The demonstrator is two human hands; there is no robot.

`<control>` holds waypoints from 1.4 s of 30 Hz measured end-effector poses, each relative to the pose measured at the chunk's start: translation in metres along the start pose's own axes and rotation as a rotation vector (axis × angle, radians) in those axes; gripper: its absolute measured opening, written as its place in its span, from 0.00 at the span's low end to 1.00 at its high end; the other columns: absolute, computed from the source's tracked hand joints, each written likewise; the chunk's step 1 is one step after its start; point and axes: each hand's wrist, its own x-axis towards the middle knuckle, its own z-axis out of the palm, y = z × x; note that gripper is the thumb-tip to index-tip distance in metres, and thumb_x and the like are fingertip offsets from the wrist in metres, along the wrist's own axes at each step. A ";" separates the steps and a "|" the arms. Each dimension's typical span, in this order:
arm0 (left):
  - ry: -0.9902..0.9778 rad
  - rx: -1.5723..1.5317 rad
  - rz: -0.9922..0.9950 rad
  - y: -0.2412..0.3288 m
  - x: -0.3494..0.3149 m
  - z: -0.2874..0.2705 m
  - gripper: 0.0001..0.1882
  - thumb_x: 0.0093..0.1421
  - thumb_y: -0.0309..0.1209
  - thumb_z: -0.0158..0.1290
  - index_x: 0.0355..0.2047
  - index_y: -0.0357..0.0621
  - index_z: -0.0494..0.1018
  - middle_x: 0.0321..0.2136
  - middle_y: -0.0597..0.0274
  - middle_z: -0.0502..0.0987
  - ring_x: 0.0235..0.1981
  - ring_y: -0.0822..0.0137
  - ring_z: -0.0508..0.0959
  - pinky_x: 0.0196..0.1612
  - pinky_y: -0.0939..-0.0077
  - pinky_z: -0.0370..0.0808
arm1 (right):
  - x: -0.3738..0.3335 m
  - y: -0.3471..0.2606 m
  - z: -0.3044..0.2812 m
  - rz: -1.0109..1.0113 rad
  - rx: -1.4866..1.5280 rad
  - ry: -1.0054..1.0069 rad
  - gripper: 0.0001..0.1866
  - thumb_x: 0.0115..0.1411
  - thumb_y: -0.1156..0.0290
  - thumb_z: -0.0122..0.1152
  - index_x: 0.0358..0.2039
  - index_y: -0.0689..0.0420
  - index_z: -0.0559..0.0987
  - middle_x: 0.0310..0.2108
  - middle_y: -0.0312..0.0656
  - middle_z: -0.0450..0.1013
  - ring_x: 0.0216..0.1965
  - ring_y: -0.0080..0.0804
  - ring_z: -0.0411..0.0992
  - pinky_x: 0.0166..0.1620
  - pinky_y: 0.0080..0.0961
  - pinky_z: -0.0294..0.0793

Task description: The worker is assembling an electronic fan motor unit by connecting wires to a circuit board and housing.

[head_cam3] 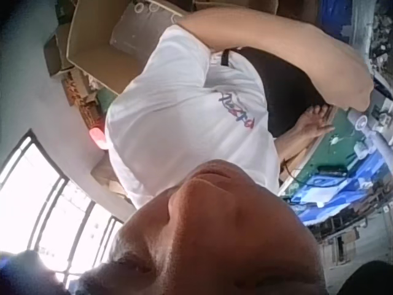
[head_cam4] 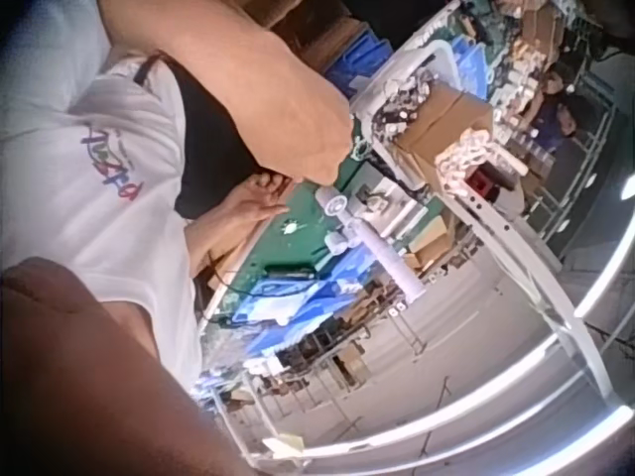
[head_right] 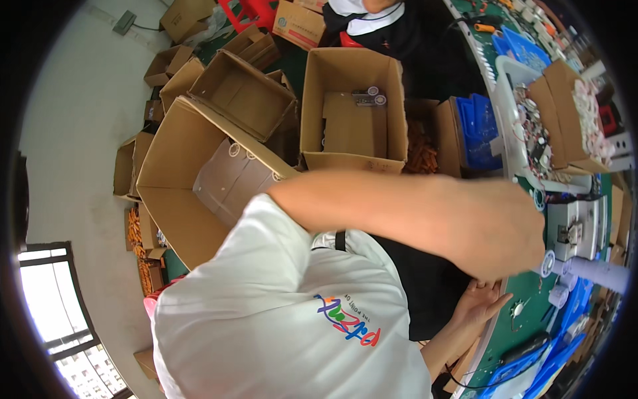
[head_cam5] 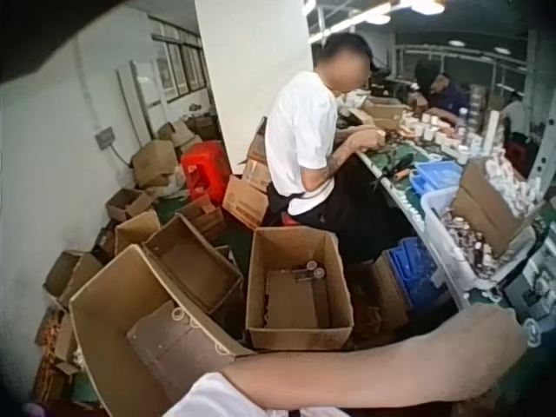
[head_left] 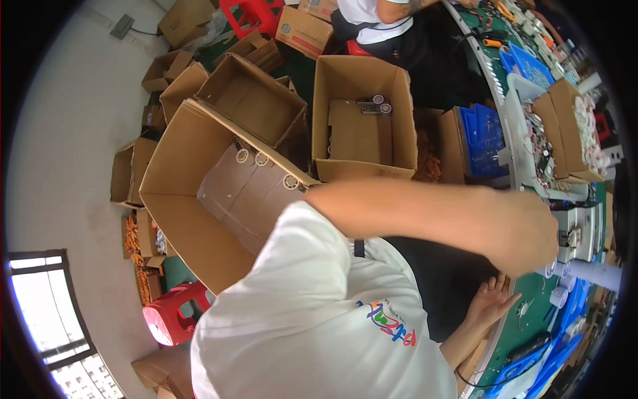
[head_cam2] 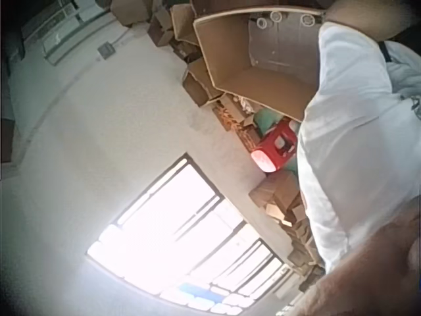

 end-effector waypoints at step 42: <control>-0.153 0.160 -1.628 -0.056 -0.558 0.186 0.30 0.49 0.32 0.68 0.54 0.48 0.73 0.48 0.48 0.78 0.46 0.42 0.82 0.48 0.50 0.82 | 0.020 -0.015 -0.034 0.100 0.057 -0.045 0.30 0.76 0.53 0.54 0.64 0.67 0.71 0.31 0.37 0.74 0.26 0.21 0.69 0.26 0.13 0.66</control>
